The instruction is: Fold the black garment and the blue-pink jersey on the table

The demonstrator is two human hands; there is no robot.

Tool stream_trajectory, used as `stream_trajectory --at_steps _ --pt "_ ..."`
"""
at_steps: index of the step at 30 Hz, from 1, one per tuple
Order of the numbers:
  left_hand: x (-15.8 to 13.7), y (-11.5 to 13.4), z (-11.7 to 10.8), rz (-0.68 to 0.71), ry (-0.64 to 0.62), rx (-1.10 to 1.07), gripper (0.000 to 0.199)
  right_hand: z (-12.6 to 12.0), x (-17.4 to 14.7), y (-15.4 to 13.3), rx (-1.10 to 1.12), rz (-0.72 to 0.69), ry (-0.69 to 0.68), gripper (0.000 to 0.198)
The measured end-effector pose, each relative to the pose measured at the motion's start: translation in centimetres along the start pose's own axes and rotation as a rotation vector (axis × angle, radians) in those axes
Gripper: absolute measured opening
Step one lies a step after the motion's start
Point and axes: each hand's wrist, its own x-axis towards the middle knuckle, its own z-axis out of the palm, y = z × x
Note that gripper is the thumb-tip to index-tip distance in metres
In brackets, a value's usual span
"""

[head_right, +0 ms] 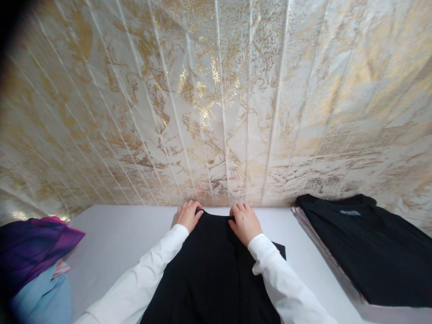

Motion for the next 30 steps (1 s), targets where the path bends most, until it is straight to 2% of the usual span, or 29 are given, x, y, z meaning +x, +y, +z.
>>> stream_trajectory --at_steps 6,8,13,18,23,27,30 --pt "-3.4 1.0 -2.0 0.109 0.018 -0.091 0.020 -2.0 -2.2 -1.6 0.158 -0.251 -0.119 0.041" --pt "-5.3 1.4 -2.6 0.172 -0.006 -0.120 0.021 -2.2 -2.9 -1.3 0.164 -0.280 -0.159 0.048" --pt "-9.4 1.8 -2.7 0.313 -0.066 -0.180 0.025 -2.4 -3.9 1.0 0.122 -0.242 -0.187 0.038" --pt "-11.2 1.1 -1.3 0.440 -0.204 -0.187 0.050 -3.2 -4.7 2.4 0.055 -0.181 -0.185 0.035" --pt "-11.2 0.7 -0.8 0.463 -0.275 -0.147 0.059 -3.1 -5.2 -0.1 0.121 -0.196 -0.120 0.041" --pt "-11.2 0.7 -1.1 0.472 -0.304 -0.122 0.065 -1.5 -5.6 -2.8 0.360 -0.213 -0.087 0.047" --pt "-11.3 0.7 -1.3 0.466 -0.329 -0.129 0.072 -0.3 -5.8 -3.3 0.388 -0.157 -0.094 0.046"
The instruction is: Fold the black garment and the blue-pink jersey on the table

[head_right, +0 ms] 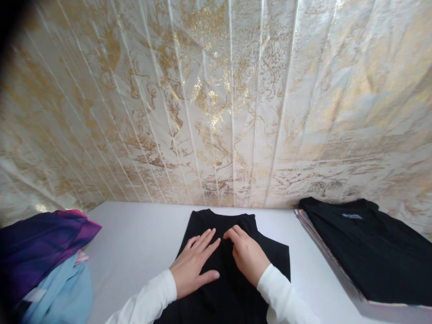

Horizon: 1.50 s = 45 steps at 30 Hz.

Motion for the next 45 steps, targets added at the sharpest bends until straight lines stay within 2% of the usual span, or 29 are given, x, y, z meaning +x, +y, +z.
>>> stream_trajectory --at_steps 3,7,9,12,16,20,27,31,36,38,45 --pt "-0.1 -0.1 -0.2 -0.010 -0.045 -0.028 0.086 0.3 -0.2 0.6 -0.069 0.051 -0.001 0.040" --pt "-0.3 0.3 -0.8 -0.013 -0.038 -0.072 0.095 0.0 -0.5 1.1 -0.045 0.028 -0.011 0.042" --pt "-0.5 1.2 -1.2 -0.033 0.039 -0.095 0.082 -0.1 -0.7 1.2 -0.009 -0.005 -0.018 0.048" --pt "-0.6 3.3 -1.9 -0.108 0.143 -0.104 0.042 -0.1 -0.9 1.4 0.047 -0.041 -0.049 0.054" --pt "-0.9 5.9 -2.0 -0.213 0.095 -0.038 0.029 -0.5 -0.9 2.1 0.125 -0.045 -0.080 0.052" --pt "-1.2 6.9 -1.6 -0.248 0.068 0.033 0.008 -0.8 -0.8 2.7 0.184 -0.026 -0.089 0.043" --pt "-1.0 6.7 -1.4 -0.237 0.023 0.084 0.010 -0.7 -0.7 3.5 0.196 -0.071 -0.079 0.034" --pt "-0.9 6.5 -1.5 -0.244 0.021 0.017 0.006 -0.6 -0.6 3.7 0.207 -0.102 -0.072 0.030" --pt "-0.9 6.6 -1.2 -0.298 0.076 0.005 0.011 -0.8 -0.6 3.6 0.240 -0.111 -0.047 0.026" --pt "-0.9 6.5 -0.9 -0.287 0.101 0.017 0.004 -0.8 -0.7 3.7 0.241 -0.112 -0.047 0.025" --pt "-0.9 6.2 -1.7 -0.249 0.190 -0.126 0.008 -0.6 -0.7 3.8 0.203 -0.119 -0.020 0.023"
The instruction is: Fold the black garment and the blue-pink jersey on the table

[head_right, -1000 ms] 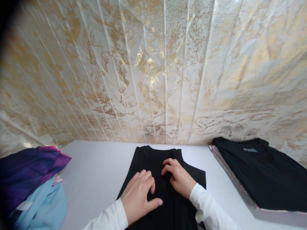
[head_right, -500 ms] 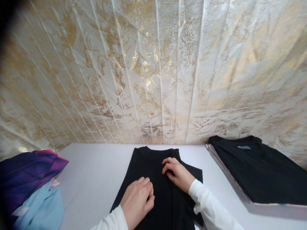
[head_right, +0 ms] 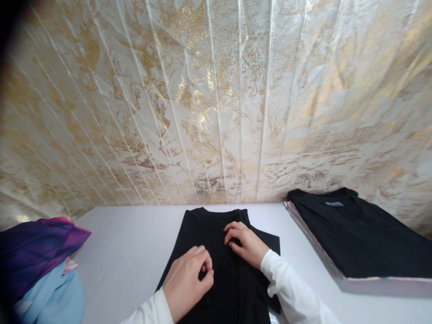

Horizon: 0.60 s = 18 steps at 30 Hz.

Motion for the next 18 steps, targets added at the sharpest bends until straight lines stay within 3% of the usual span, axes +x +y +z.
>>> stream_trajectory --at_steps 5,10,18 --pt "-0.1 0.2 0.5 0.076 -0.036 -0.017 0.007 0.0 -0.1 -0.2 0.030 -0.004 0.032 0.024" --pt "-0.4 -0.2 1.3 0.053 -0.100 0.004 0.008 -0.3 -0.1 -0.2 0.041 -0.012 0.031 0.025" --pt "0.1 -1.5 0.5 0.075 -0.097 -0.006 0.014 -0.7 -0.3 -0.4 -0.120 -0.029 0.057 0.025"
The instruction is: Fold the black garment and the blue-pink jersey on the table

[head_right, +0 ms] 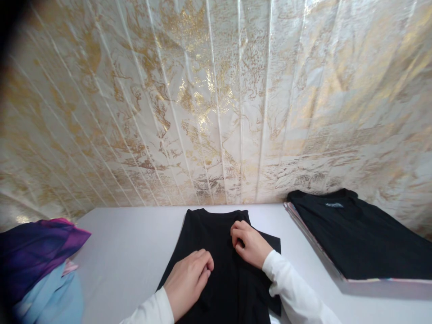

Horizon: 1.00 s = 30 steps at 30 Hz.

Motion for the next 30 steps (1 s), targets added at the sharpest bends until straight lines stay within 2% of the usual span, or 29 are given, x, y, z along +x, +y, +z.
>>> stream_trajectory --at_steps 7,9,13,16,19,24,27,30 --pt "0.4 -0.5 0.0 -0.019 -0.029 -0.079 0.017 1.5 0.5 -1.5 -0.255 0.104 0.069 0.010" --pt "1.0 -1.3 -0.1 -0.014 0.050 -0.129 0.018 1.9 0.6 -1.6 -0.319 0.109 0.069 0.011" --pt "3.2 -4.4 -0.5 -0.020 0.307 -0.182 0.022 2.3 0.6 -1.7 -0.381 0.131 0.095 0.012" --pt "5.0 -6.8 -0.7 -0.014 0.377 -0.197 0.030 2.3 0.6 -1.8 -0.400 0.136 0.100 0.012" --pt "6.0 -8.2 -0.6 0.016 0.399 -0.219 0.038 2.4 0.7 -1.7 -0.422 0.112 0.089 0.014" --pt "6.2 -8.9 -0.3 0.049 0.406 -0.209 0.047 2.6 1.0 -1.2 -0.462 0.079 0.083 0.017" --pt "6.0 -8.9 -0.2 0.070 0.396 -0.171 0.047 2.6 1.1 -1.2 -0.448 0.096 0.080 0.017" --pt "5.9 -8.8 -0.2 0.082 0.382 -0.116 0.042 2.6 1.0 -1.2 -0.443 0.147 0.134 0.011"
